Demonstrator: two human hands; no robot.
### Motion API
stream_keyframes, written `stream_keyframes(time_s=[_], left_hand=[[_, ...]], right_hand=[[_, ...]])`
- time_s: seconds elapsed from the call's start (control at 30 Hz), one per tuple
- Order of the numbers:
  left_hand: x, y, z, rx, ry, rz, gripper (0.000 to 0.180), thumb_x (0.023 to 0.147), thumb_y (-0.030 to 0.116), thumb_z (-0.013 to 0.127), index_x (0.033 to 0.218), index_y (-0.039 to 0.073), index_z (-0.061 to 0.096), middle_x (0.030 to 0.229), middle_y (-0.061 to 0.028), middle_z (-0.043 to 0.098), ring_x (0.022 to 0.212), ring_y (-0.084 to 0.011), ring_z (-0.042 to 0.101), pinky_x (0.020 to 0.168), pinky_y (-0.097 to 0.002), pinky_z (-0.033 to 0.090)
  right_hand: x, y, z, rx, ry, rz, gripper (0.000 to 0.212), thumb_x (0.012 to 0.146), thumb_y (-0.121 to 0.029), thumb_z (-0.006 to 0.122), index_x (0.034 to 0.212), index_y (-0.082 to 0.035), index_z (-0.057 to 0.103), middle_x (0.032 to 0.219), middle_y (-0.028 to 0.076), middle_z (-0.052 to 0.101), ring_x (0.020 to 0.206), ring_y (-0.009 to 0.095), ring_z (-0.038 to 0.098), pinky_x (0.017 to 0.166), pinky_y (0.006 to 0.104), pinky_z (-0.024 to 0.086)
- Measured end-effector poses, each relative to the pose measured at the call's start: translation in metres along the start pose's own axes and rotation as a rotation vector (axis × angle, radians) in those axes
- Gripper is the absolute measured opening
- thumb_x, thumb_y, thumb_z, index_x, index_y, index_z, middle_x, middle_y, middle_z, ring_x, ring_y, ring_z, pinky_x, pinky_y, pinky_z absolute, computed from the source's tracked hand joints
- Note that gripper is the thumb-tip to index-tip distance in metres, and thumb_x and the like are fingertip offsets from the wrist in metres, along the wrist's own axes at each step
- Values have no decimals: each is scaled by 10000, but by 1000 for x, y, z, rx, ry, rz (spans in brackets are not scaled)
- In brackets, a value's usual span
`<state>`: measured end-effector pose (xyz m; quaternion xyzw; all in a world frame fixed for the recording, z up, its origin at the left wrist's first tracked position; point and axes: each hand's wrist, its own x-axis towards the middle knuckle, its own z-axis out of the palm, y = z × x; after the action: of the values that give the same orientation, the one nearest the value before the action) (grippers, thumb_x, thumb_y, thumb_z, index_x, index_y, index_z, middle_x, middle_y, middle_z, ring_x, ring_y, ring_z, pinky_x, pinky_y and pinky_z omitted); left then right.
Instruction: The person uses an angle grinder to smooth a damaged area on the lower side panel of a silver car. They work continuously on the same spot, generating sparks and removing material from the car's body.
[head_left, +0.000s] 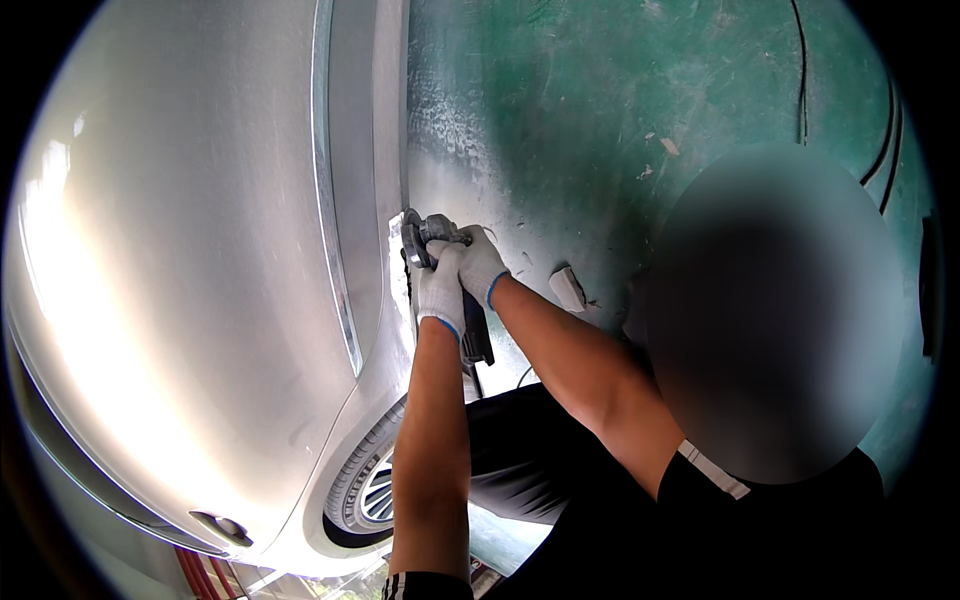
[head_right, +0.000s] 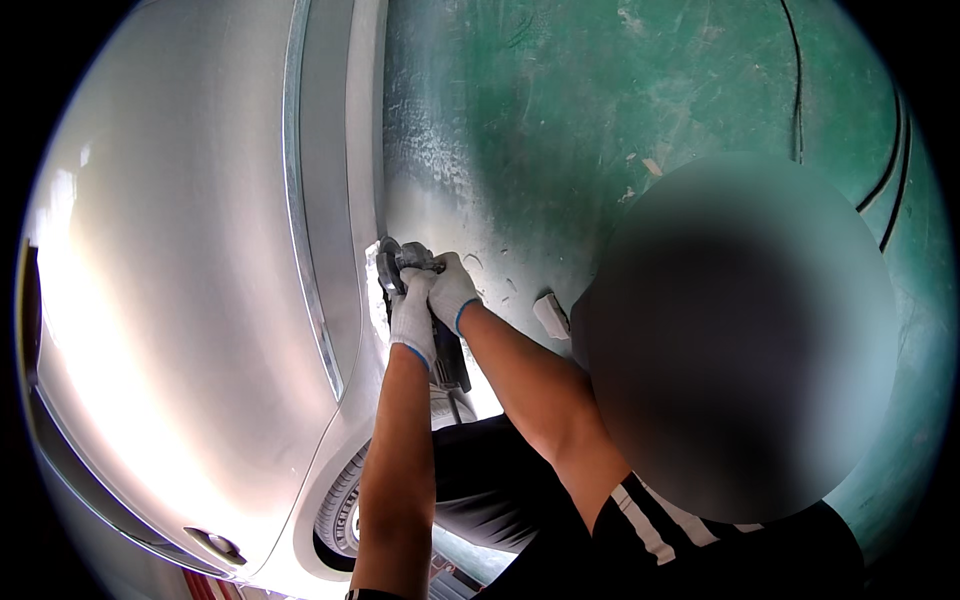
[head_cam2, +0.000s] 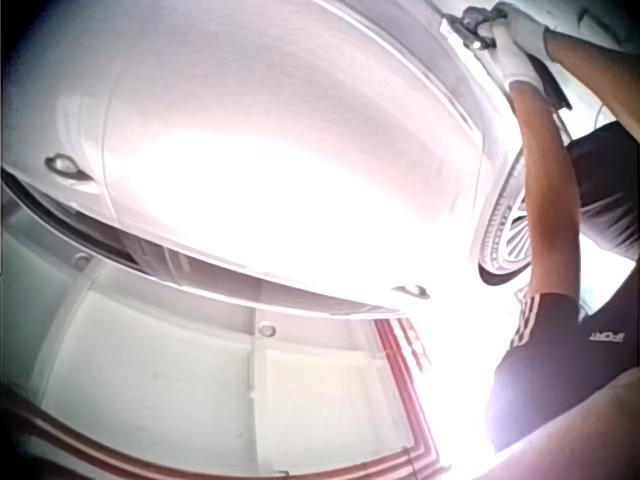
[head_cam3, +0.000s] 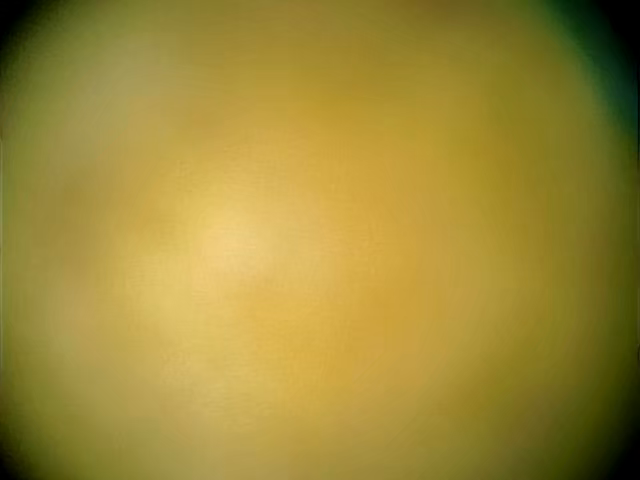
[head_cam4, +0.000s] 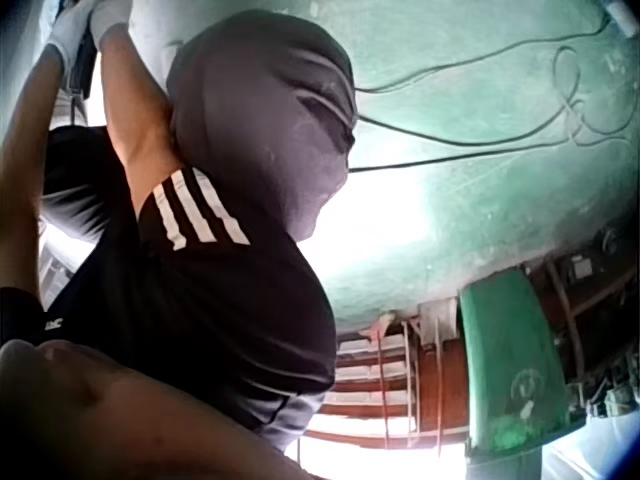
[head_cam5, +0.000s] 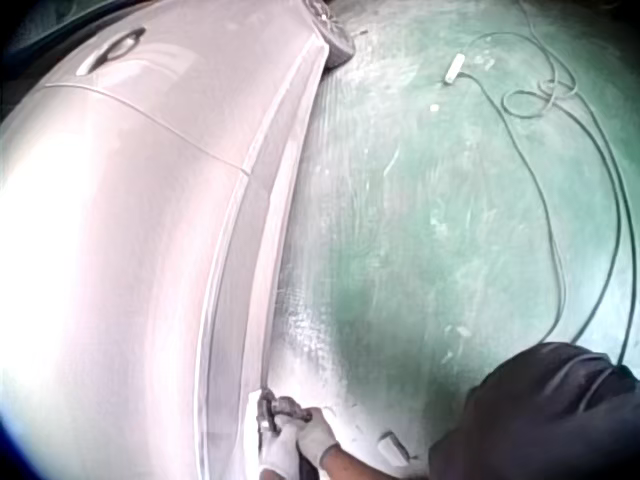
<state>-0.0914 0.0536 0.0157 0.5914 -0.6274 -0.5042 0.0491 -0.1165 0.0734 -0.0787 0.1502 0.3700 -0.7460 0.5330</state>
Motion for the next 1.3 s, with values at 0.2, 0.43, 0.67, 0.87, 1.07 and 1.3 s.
stream_keyframes(time_s=[0.2,0.43,0.67,0.87,1.07,1.3], left_hand=[[-4,1,8,7,13,16,535,888,337,757,1295,0,676,1130,-135,718,1009,-251,720,870,-379,595],[-5,3,10,-26,26,62,471,919,273,743,1315,33,656,1142,-142,715,999,-243,722,862,-373,598],[-13,7,13,-13,35,-1,519,935,335,721,1338,15,652,1142,-147,720,1004,-246,726,856,-367,596],[-15,12,17,-71,36,-97,490,921,309,740,1332,55,655,1139,-117,710,1014,-252,717,886,-395,602],[-18,14,18,-152,-15,-91,484,933,295,743,1355,90,626,1154,-109,699,1031,-256,718,886,-405,611],[-19,8,20,-189,-52,11,616,905,414,774,1334,-13,655,1182,-131,718,1046,-271,729,892,-398,608]], right_hand=[[0,1,-3,2,4,8,735,842,-379,905,1341,46,572,1152,216,741,1054,299,733,939,416,590],[-6,-10,-4,-110,30,-1,721,851,-387,886,1337,45,574,1158,224,738,1058,305,733,945,420,589],[-8,-12,-4,-119,38,0,720,854,-406,881,1325,40,569,1185,245,737,1077,321,740,952,430,590],[-8,-20,-6,-171,46,39,723,849,-414,882,1317,40,569,1173,246,740,1058,332,746,943,434,597],[-13,-28,-7,-132,49,-12,651,844,-307,910,1283,49,588,1120,190,742,989,265,735,894,401,599],[-15,-30,-12,-248,34,-94,718,857,-451,890,1292,30,579,1124,243,752,1031,335,759,908,434,605]])
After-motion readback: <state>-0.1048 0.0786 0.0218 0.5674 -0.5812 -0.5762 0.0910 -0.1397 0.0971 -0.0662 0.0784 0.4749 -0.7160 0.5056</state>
